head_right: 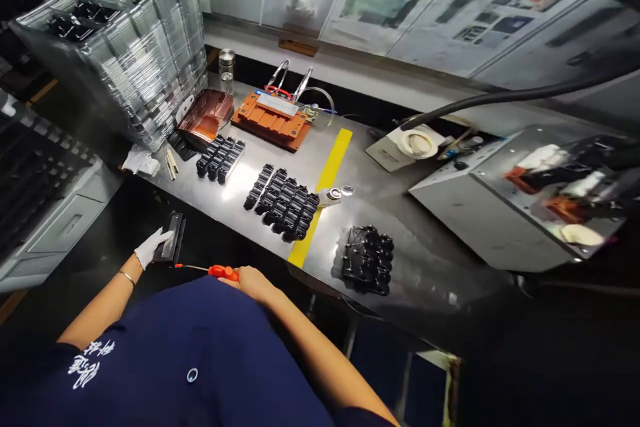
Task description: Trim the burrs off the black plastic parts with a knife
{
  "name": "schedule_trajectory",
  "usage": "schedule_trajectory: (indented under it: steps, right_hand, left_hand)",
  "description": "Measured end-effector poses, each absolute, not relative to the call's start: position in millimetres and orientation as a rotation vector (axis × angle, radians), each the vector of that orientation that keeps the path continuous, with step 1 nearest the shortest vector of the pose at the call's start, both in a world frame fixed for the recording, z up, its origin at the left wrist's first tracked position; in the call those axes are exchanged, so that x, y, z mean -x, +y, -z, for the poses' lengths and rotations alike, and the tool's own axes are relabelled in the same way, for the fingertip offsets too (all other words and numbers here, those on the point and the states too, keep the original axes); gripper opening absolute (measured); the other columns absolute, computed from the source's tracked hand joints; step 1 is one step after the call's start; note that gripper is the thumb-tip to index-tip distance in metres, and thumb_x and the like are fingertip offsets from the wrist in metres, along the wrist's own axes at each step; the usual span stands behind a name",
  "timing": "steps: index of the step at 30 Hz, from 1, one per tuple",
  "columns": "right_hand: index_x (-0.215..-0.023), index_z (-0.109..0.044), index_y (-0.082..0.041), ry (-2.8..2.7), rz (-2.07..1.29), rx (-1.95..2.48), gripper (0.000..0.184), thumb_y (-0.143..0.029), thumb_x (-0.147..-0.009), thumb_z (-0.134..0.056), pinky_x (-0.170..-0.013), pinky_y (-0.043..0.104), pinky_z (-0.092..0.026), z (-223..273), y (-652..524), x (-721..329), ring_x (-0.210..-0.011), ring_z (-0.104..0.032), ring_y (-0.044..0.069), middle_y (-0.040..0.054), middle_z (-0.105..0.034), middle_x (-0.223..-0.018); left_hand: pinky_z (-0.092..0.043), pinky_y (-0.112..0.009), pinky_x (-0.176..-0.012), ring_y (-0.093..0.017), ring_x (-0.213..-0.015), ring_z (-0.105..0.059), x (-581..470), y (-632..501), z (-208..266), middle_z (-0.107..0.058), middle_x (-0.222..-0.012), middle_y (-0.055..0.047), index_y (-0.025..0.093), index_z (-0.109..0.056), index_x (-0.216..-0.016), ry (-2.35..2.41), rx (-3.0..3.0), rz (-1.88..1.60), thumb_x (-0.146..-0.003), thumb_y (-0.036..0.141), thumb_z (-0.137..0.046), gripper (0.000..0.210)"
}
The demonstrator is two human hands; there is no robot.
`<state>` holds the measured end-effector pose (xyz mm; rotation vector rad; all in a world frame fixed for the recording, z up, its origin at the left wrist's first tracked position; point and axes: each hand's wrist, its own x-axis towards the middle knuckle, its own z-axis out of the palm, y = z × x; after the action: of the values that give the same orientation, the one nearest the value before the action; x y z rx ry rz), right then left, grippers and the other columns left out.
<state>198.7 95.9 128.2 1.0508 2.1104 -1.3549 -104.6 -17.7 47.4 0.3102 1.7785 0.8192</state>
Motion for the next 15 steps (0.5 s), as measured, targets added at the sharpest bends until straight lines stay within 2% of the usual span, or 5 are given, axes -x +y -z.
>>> schedule_trajectory:
  steps: [5, 9, 13, 15]
  right_hand:
    - [-0.100, -0.067, -0.017, 2.202, 1.212, -1.013, 0.059, -0.065, -0.092, -0.033, -0.063, 0.027, -0.036, -127, 83, -147, -0.076, -0.061, 0.021, 0.0091, -0.068, -0.084]
    - [-0.080, -0.068, -0.018, 2.205, 1.162, -0.819, 0.057, -0.073, -0.078, -0.052, -0.057, 0.026, -0.034, -134, 75, -117, -0.064, -0.059, 0.019, 0.0058, -0.066, -0.070]
    - [-0.088, -0.068, -0.018, 2.281, 1.042, -0.863, 0.059, -0.069, -0.089, -0.037, -0.060, 0.027, -0.034, -142, 72, -100, -0.071, -0.061, 0.021, 0.0083, -0.067, -0.078]
    - [-0.085, -0.068, -0.018, 2.273, 1.044, -0.828, 0.059, -0.071, -0.086, -0.041, -0.058, 0.027, -0.033, -145, 70, -96, -0.068, -0.060, 0.021, 0.0077, -0.066, -0.075]
  left_hand:
    - [-0.057, -0.033, -0.073, -0.014, -0.078, -0.066, 151, -73, -65, -0.069, -0.094, -0.005, 0.013, -0.063, -0.106, 1.586, -0.024, -0.888, -0.094, 0.042, -0.052, 0.033]
    - [-0.057, -0.030, -0.066, -0.014, -0.066, -0.066, 163, -92, -66, -0.071, -0.077, -0.006, 0.011, -0.067, -0.095, 1.572, 0.041, -0.922, -0.090, 0.049, -0.055, 0.040]
    - [-0.058, -0.033, -0.068, -0.021, -0.071, -0.069, 168, -110, -67, -0.074, -0.078, -0.009, 0.012, -0.070, -0.094, 1.634, -0.036, -0.929, -0.083, 0.054, -0.061, 0.045]
    - [-0.057, -0.033, -0.075, -0.023, -0.082, -0.070, 172, -118, -70, -0.075, -0.089, -0.010, 0.013, -0.069, -0.101, 1.706, -0.120, -0.943, -0.082, 0.054, -0.062, 0.045]
